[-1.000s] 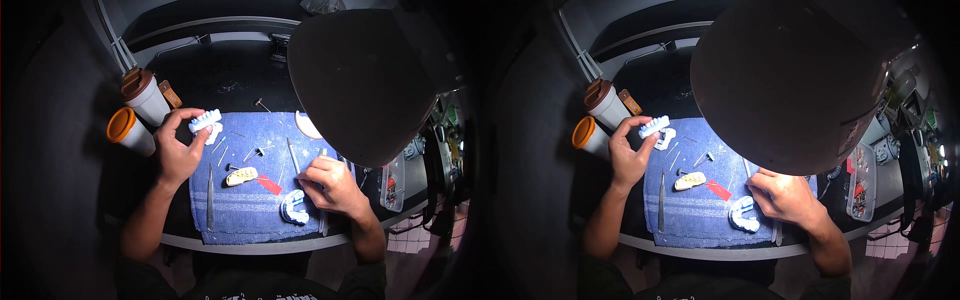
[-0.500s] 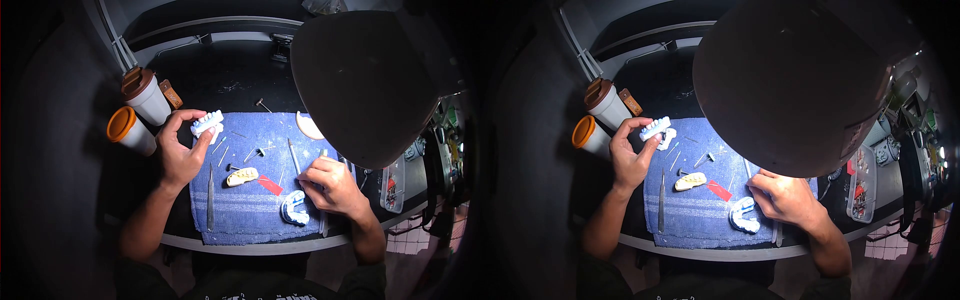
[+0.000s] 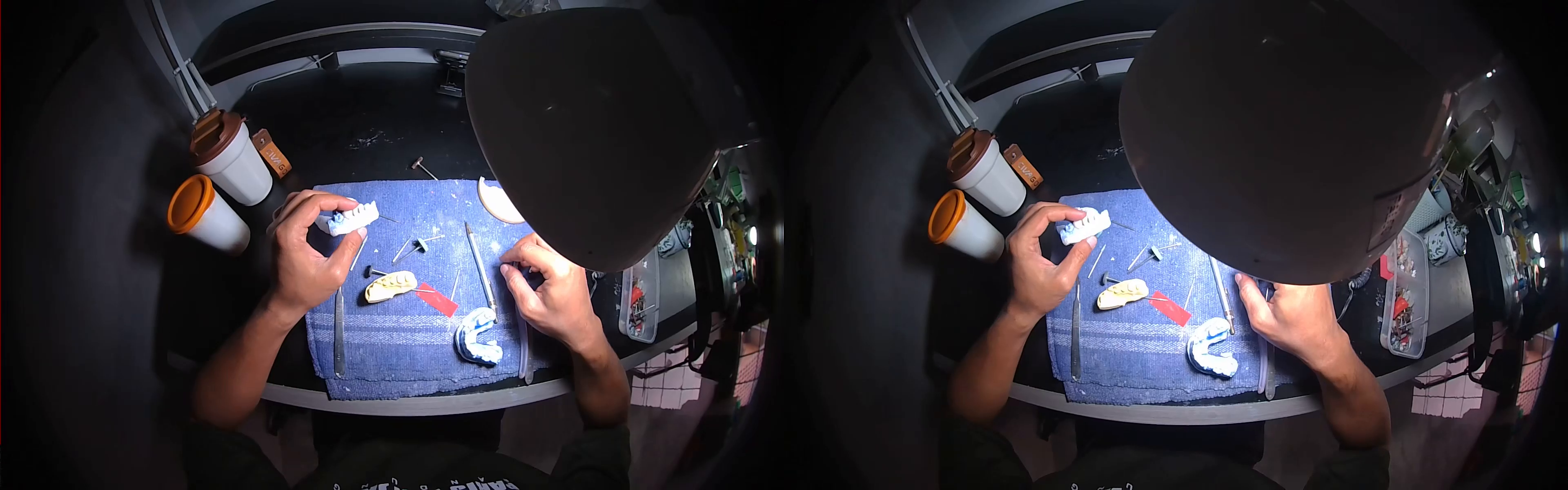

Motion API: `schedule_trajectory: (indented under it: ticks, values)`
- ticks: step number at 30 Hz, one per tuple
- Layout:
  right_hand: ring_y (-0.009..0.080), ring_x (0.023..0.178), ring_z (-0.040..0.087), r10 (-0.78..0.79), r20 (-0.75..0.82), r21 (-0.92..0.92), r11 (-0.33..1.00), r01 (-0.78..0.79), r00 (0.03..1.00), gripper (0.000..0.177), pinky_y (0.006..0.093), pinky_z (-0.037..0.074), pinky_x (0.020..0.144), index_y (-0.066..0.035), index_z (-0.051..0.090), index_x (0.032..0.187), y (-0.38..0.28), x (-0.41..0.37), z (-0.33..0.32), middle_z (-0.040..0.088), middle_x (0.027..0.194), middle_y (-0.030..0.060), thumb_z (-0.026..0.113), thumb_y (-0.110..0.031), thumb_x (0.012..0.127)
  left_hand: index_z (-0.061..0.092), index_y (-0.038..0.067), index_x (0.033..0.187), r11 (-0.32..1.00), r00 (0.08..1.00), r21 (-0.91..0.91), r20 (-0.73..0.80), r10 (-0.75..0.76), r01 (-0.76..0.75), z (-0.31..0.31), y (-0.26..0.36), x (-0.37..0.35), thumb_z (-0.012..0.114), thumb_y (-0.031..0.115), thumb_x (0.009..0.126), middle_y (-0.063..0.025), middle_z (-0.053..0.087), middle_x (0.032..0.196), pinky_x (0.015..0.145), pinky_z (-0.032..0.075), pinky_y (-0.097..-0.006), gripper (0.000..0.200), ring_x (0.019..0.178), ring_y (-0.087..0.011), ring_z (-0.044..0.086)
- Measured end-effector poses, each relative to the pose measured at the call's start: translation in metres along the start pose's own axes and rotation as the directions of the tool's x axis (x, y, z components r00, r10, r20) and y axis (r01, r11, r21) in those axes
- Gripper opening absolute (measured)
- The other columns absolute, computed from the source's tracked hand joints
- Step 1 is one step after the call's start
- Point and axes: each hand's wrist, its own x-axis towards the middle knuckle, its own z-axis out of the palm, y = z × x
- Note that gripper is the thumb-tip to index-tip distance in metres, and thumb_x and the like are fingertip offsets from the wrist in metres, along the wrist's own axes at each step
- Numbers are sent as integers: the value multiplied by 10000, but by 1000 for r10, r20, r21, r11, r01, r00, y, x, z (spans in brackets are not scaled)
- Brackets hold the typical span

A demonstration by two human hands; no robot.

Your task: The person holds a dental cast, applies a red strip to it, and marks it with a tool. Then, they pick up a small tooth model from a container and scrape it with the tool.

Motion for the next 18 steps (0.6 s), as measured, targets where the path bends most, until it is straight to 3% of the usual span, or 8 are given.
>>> schedule_trajectory:
  ticks: [10,14,18]
  values:
    - [205,809,719,-22,91,-7,1000,23,996,78,326,569,750,-1,780,949,2,-1,-1,708,874,96,757,13,876,746,29,1031,995,998,86,45,41,-45,6,2,-2,847,-18,764,-122,752,1046,904,542,-367,290,1004,-262,704]
    - [233,832,732,-137,141,-4,990,139,981,115,335,581,755,-11,781,948,0,0,-3,711,923,94,772,29,841,748,31,1030,994,997,95,54,53,-58,4,4,-1,846,-12,760,-124,751,1041,903,539,-371,290,994,-265,704]
    - [237,846,724,-148,183,-12,988,153,972,127,342,582,759,-19,779,938,1,0,-3,705,932,92,782,28,820,749,32,1027,991,995,105,53,80,-85,5,4,-1,843,-8,753,-124,752,1042,902,535,-375,293,983,-269,703]
